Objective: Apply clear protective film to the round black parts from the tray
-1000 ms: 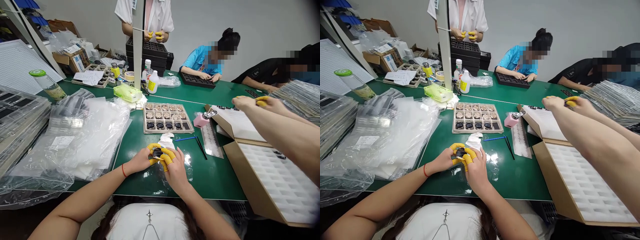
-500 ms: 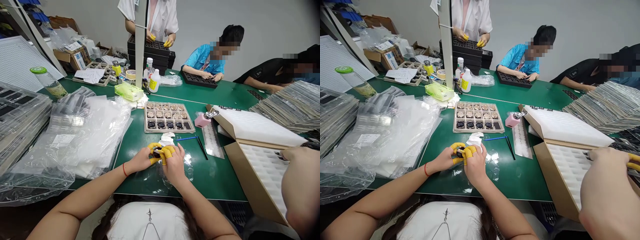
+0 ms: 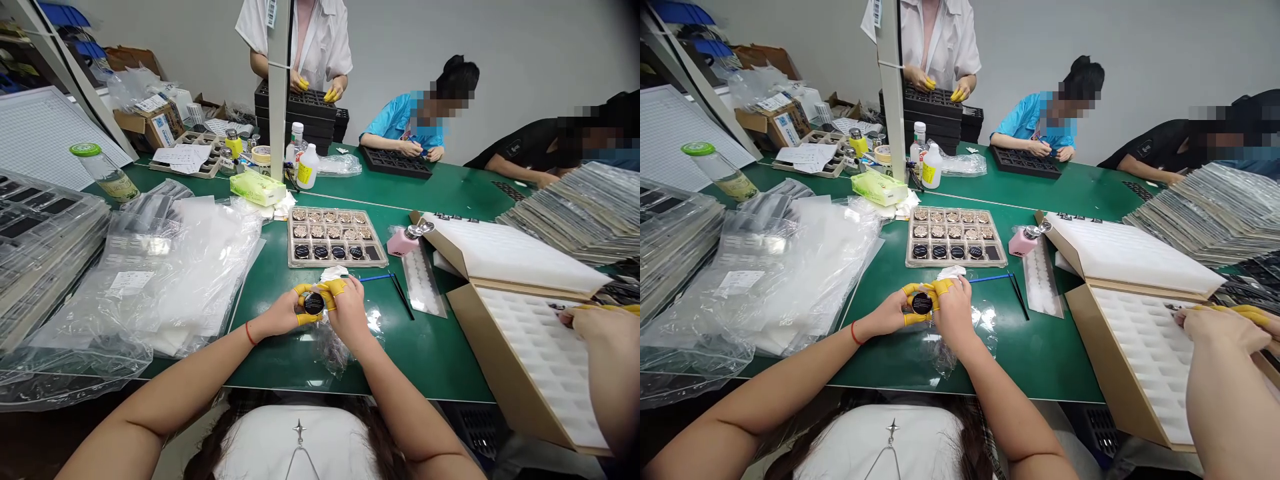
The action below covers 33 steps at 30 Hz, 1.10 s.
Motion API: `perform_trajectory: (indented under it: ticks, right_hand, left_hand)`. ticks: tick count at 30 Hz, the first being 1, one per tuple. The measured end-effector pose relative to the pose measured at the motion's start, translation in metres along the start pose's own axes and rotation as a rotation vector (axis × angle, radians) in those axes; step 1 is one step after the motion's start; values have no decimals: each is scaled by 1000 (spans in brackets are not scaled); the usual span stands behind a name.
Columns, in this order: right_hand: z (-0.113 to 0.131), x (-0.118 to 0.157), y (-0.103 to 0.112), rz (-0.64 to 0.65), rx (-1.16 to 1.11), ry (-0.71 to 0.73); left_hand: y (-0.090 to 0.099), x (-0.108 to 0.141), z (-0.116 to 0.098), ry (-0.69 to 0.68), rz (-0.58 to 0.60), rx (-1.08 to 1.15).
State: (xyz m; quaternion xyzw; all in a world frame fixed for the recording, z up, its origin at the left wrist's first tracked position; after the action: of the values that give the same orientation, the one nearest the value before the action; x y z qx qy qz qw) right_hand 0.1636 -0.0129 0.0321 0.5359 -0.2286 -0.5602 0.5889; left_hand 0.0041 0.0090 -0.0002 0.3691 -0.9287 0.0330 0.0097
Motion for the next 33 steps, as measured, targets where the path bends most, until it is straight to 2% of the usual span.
perform_trajectory:
  ticks: [2,5,7,9,11,13,15,17,18,20,22,23,26,29,33]
  right_hand:
    - [-20,7,7,-43,-160,-109]
    - [-68,21,14,-86,-327,-392]
    - [-98,29,13,-13,-249,-528]
    - [-111,35,9,22,-91,-587]
    - [-99,36,3,5,-62,-532]
    - [-70,33,-5,16,-243,-377]
    - [-40,24,-14,128,-482,-233]
    - [-26,8,-16,218,-574,-161]
    - [-29,-2,-13,222,-569,-160]
    - [-54,-25,1,143,-452,-246]
    - [-96,-48,20,16,-190,-440]
    - [-118,-58,28,-18,-127,-497]
    - [-168,-79,39,2,-32,-570]
    - [-183,-89,31,65,56,-556]
    - [-175,-114,10,131,148,-483]
  left_hand:
    - [0,0,1,11,-34,31]
    - [0,0,2,31,-72,23]
    - [0,0,2,45,-72,12]
    - [-2,0,1,56,-66,-34]
    - [-5,0,0,65,-58,-106]
    - [-7,-1,0,59,-45,-159]
    - [-8,-1,1,47,-32,-173]
    - [-6,-1,1,47,-42,-171]
    - [-5,-1,0,51,-56,-169]
    - [-1,-1,-1,58,-87,-155]
    - [2,-1,-3,56,-108,-123]
    - [2,-1,-3,53,-109,-112]
    - [3,-1,-3,40,-89,-141]
    - [4,-1,0,31,-96,-153]
    - [8,-1,2,20,-134,-109]
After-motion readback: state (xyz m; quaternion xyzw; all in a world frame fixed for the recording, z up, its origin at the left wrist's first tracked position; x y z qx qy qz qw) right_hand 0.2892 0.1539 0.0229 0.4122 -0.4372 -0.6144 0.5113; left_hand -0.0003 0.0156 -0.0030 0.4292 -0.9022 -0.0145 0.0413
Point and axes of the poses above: each hand's wrist, its own x-axis away from the middle knuckle, its own y-axis out of the back of the hand, z = x × y, the point moved 1 cm from there along -x, towards the middle knuckle, and after that the axes turned 8 degrees about z, right-handed, at the moved point
